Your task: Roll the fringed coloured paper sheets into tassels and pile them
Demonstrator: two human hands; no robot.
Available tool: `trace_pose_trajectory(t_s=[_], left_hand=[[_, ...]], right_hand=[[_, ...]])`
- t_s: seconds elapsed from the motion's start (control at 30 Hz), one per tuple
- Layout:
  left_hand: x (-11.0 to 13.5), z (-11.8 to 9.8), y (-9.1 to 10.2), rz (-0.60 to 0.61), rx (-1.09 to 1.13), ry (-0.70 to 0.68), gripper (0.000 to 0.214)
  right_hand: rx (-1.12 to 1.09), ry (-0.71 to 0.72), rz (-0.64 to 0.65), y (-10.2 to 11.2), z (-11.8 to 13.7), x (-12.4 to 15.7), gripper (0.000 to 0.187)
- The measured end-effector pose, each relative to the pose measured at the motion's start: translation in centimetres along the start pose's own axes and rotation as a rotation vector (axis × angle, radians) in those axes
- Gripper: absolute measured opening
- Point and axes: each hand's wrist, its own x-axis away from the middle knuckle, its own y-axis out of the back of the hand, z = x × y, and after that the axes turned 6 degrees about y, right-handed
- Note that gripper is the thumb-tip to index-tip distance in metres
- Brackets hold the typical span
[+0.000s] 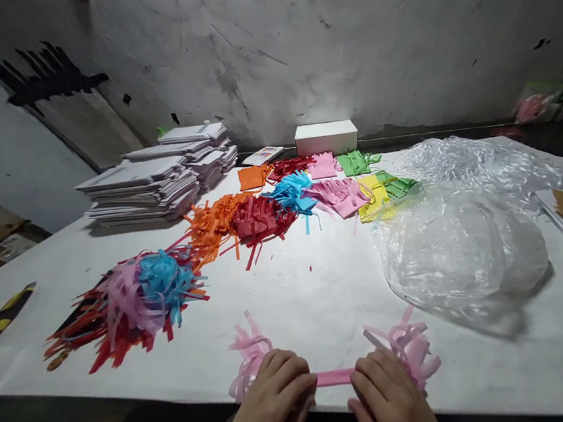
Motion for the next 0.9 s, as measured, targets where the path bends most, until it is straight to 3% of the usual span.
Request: trace_pose_trajectory(t_s=[0.13,0.23,0.43,0.67,0.77,0.9], left_hand=[[0.9,0.2,-0.3,-0.058,0.043,-0.103,0.005],[1.1,0.4,-0.4,-0.094,0.112,-0.089,0.01],[0.4,-0.8,1.1,0.035,0.142,0.125,0.014],[-0.7,-2.4,1.0,0.073,-0.031,0.332,0.011],[-0.7,-2.3,0.6,0.081,-0.019,0.276,0.013],[-0.2,-1.8,-0.2,0.031,0.011,0.089,0.02]], right_hand=[[-0.002,0.078,0.006,0.3,0.2,0.9,0.008],[-0.053,0.059,0.024,0.4,0.2,1.4,0.013],[-0.023,-0.046,0.128,0.8,0.4,1.4,0.007],[0.156,-0.222,0.032,-0.7,1.8,2.1,0.006],[0.122,-0.211,0.007,-1.1,2.4,1.7,0.019],[0.071,-0.059,-0.078,-1.9,3.0,1.1,0.025]])
